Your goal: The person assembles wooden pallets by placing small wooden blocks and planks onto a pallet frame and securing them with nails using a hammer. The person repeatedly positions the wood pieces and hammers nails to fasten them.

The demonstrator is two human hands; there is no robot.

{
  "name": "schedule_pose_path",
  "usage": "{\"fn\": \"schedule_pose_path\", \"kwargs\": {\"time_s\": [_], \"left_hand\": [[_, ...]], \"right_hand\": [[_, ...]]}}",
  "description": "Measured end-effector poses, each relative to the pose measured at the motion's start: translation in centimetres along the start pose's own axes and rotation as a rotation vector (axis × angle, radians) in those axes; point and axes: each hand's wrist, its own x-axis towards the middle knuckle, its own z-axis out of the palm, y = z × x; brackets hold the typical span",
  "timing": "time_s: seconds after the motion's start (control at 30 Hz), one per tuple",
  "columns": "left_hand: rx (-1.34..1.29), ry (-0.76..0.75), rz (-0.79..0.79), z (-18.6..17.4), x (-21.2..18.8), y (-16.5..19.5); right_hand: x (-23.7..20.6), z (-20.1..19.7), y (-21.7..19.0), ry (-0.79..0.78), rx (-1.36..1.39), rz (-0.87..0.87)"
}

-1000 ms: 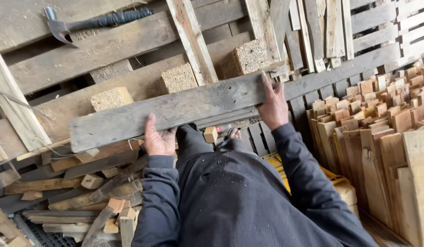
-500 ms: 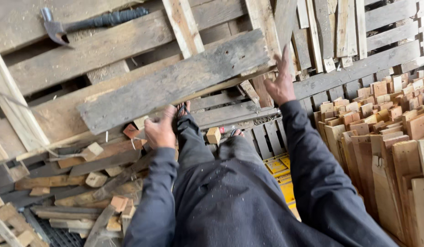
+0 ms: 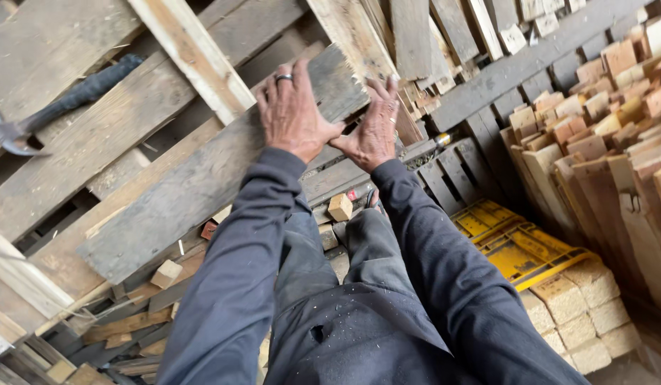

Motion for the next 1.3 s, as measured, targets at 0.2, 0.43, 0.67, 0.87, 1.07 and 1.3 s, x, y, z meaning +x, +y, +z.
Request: {"fn": "schedule_pose_path", "kwargs": {"time_s": [0.2, 0.43, 0.67, 0.87, 1.07, 1.3], "left_hand": [[0.063, 0.056, 0.089, 0.3, -0.7, 0.0], [0.088, 0.1, 0.192, 0.0, -1.5, 0.3], [0.078, 0.062, 0.176, -0.1, -0.5, -0.2], [0.104, 0.125, 0.242, 0.4, -0.2, -0.3], [0.106, 0.106, 0.213, 0.0, -0.4, 0.2], [0.055, 0.039, 0.158, 1.0, 0.2, -0.6]], "right_hand": [[-0.9, -0.1, 1.6, -0.053, 0.052, 0.041], [-1.7, 0.8, 1.8, -0.091, 0.039, 0.12], [-1.3, 1.8, 1.9, -0.025, 0.06, 0.098], [-0.8, 1.6, 2.0, 0.024, 0.095, 0.011], [0.1, 0.6, 1.1, 0.033, 0.121, -0.011], [0.6, 0.1, 1.3, -0.024, 0.033, -0.02]]}}
